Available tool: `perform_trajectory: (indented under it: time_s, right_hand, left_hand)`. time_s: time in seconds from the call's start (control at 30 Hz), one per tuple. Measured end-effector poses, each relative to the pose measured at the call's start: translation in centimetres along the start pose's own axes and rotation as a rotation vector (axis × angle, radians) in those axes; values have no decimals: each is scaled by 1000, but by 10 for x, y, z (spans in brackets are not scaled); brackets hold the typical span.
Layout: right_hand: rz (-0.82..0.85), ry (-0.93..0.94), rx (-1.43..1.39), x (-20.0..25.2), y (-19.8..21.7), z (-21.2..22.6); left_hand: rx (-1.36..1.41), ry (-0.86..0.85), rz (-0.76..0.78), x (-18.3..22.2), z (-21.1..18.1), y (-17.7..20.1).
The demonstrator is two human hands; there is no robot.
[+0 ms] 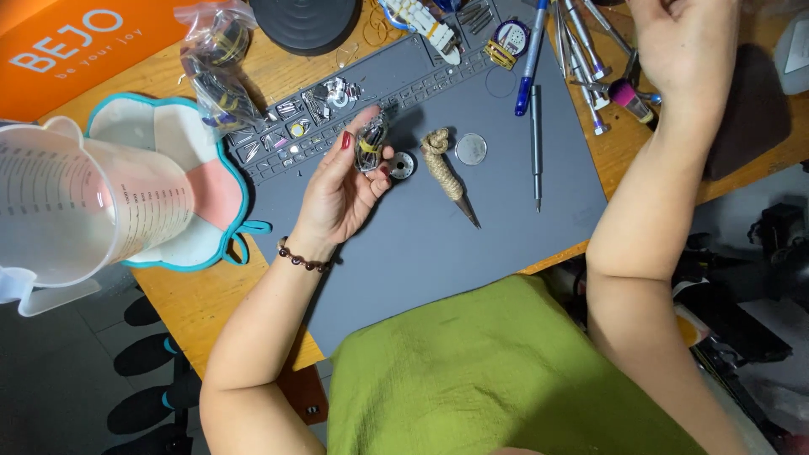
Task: Repairing or adjusting a watch strap using specialized tools like a screwdriver and tweezers on a repair bench.
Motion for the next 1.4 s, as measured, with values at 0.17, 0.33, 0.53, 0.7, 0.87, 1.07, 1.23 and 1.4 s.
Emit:
perform_trajectory:
  time_s: [0.17, 0.33, 0.53, 0.7, 0.87, 1.07, 1.23, 1.4]
  right_hand:
    - [76, -201, 171, 0, -2, 6]
    - [93, -138, 137, 1, -19, 30]
    - [167, 78, 23, 5, -40, -31]
    - [104, 82, 108, -17, -46, -109]
    - [-65, -34, 288, -8, -9, -35]
    - [57, -213, 266, -6, -22, -12]
    - [-153, 70, 733, -6, -36, -22]
    - [-180, 164, 798, -6, -40, -7]
  left_hand:
    - [-21, -11, 3, -2, 1, 3]
    - [148, 10, 105, -1, -3, -2]
    - [65, -13, 73, -1, -4, 1]
    - [97, -4, 106, 0, -4, 6]
    - [152, 40, 126, -1, -1, 0]
    - [-7, -1, 49, 0, -1, 5]
    - [20, 6, 83, 0, -1, 8]
    - [26, -7, 79, 0, -1, 4]
Point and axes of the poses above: each hand's wrist, its own x-axis away from the middle knuckle, its own y-axis out of the back of the hand, z = x × y, the point moved 2 cm from there along -x, towards the middle knuckle, and after that the axes turned 14 degrees about -y, right-handed, at the moved point
